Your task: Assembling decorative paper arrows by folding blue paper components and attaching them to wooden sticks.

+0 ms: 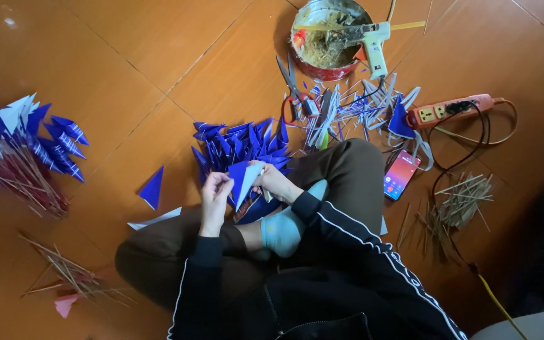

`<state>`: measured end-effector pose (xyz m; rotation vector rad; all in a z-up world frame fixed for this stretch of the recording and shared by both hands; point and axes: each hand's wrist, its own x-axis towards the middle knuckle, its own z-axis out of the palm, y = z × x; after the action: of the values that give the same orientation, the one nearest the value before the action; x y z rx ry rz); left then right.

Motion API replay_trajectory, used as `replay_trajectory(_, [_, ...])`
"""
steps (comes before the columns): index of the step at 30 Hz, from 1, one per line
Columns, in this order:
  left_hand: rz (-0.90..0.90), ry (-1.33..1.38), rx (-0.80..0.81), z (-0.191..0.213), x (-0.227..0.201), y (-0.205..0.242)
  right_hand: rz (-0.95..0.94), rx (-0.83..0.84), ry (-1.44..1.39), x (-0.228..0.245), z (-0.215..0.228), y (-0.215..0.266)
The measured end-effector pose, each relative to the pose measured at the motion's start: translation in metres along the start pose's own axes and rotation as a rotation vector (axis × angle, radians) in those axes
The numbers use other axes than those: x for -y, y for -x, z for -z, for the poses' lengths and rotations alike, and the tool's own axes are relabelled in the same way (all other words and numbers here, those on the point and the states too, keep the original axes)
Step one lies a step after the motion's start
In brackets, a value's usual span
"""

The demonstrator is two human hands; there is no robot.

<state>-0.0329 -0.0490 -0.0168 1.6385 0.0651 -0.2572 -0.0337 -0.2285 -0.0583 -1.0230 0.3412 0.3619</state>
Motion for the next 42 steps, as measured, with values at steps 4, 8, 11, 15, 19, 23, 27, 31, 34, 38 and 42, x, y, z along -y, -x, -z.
replay_trajectory(4, [0.086,-0.032,-0.060,-0.008,-0.011,0.003,-0.019,0.012,0.005,0.022,-0.012,0.013])
replay_trajectory(8, [0.199,0.051,-0.116,-0.009,-0.005,0.002,0.024,0.031,-0.029,0.022,-0.012,0.011])
replay_trajectory(11, [0.219,0.038,-0.143,-0.008,0.005,-0.001,0.023,0.037,-0.091,0.021,-0.011,0.010])
replay_trajectory(15, [0.183,0.240,-0.033,-0.006,0.019,-0.005,0.028,-0.014,-0.053,0.027,-0.013,0.013])
replay_trajectory(19, [0.213,0.379,-0.005,-0.013,0.010,-0.005,0.038,-0.022,-0.043,0.035,-0.017,0.017])
replay_trajectory(23, [0.195,0.310,0.045,-0.014,-0.022,0.002,0.043,0.009,-0.030,0.037,-0.018,0.018])
replay_trajectory(27, [0.143,0.261,0.018,-0.011,-0.019,0.001,0.043,0.028,-0.046,0.023,-0.012,0.010])
replay_trajectory(31, [0.077,0.200,-0.022,-0.007,0.003,-0.005,0.025,0.050,-0.076,0.038,-0.023,0.022])
replay_trajectory(34, [0.055,-0.007,-0.002,-0.005,0.011,-0.007,0.012,0.009,0.000,0.025,-0.017,0.015])
replay_trajectory(38, [-0.006,-0.152,0.005,-0.004,0.031,-0.013,-0.072,-0.118,-0.158,0.026,-0.014,0.017])
replay_trajectory(42, [-0.143,-0.327,-0.040,-0.002,0.028,-0.013,-0.185,-0.148,-0.347,0.026,-0.010,0.017])
